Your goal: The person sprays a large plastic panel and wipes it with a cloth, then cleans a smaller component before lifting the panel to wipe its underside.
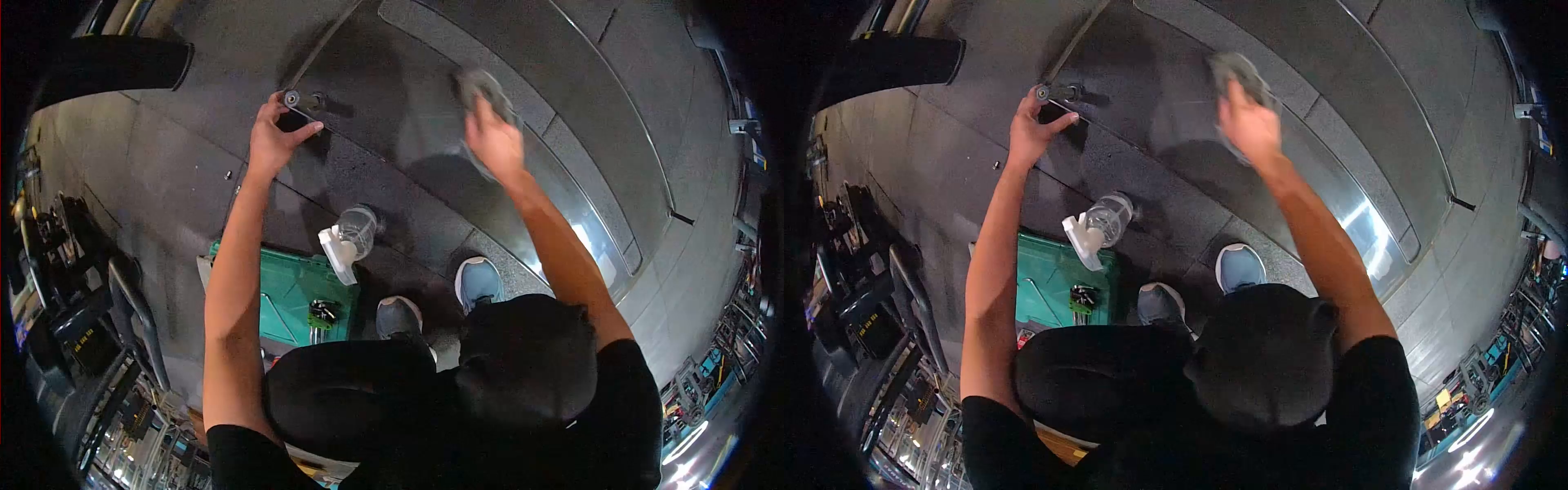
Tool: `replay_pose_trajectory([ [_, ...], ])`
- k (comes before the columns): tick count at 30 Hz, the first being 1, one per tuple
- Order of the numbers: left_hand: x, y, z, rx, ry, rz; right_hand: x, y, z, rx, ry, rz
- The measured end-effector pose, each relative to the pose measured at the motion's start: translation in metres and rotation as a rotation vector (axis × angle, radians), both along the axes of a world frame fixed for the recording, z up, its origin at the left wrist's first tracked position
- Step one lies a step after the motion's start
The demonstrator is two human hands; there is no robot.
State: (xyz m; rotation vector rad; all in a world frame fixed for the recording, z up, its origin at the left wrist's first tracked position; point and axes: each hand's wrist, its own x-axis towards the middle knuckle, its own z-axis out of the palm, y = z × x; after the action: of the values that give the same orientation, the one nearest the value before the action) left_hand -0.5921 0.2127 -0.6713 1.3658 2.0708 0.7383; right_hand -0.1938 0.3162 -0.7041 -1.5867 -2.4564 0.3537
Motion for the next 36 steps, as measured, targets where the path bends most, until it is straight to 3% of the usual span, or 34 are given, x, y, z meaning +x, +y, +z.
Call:
replay_pose_trajectory([
  [4,0.001,0.000,-0.006,-0.049,-0.023,0.114,0.170,-0.071,-0.004,-0.006,-0.098,-0.183],
  [5,0.003,0.002,-0.001,-0.048,-0.021,0.109,0.218,-0.092,-0.008,-0.130,-0.187,-0.299],
  [6,0.004,0.004,0.006,-0.090,-0.042,0.087,0.258,-0.112,-0.007,0.048,-0.117,-0.243],
  [7,0.005,0.005,0.011,-0.132,-0.064,0.068,0.298,-0.131,-0.008,0.021,-0.256,-0.325],
  [9,0.006,0.003,0.011,-0.121,-0.075,0.077,0.335,-0.147,0.001,-0.046,-0.316,-0.375],
  [12,0.001,0.006,0.005,-0.104,-0.084,0.072,0.340,-0.138,-0.010,0.063,-0.259,-0.217],
  [17,0.008,0.004,0.016,-0.147,-0.080,0.102,0.238,-0.073,-0.003,0.068,-0.059,0.077],
  [18,0.008,0.004,0.017,-0.127,-0.092,0.104,0.210,-0.057,-0.001,0.082,-0.168,0.128],
  [20,0.006,0.005,0.013,-0.106,-0.106,0.109,0.150,-0.018,0.004,0.166,-0.051,0.290],
  [24,0.000,0.002,0.002,0.029,-0.062,0.052,0.042,0.042,0.004,0.099,-0.019,0.435],
  [30,0.007,0.001,0.009,0.038,-0.079,0.076,-0.104,0.095,-0.006,0.136,-0.026,0.460],
  [36,0.007,0.005,0.011,-0.002,-0.061,0.049,-0.226,0.126,-0.008,0.003,-0.027,0.359],
])
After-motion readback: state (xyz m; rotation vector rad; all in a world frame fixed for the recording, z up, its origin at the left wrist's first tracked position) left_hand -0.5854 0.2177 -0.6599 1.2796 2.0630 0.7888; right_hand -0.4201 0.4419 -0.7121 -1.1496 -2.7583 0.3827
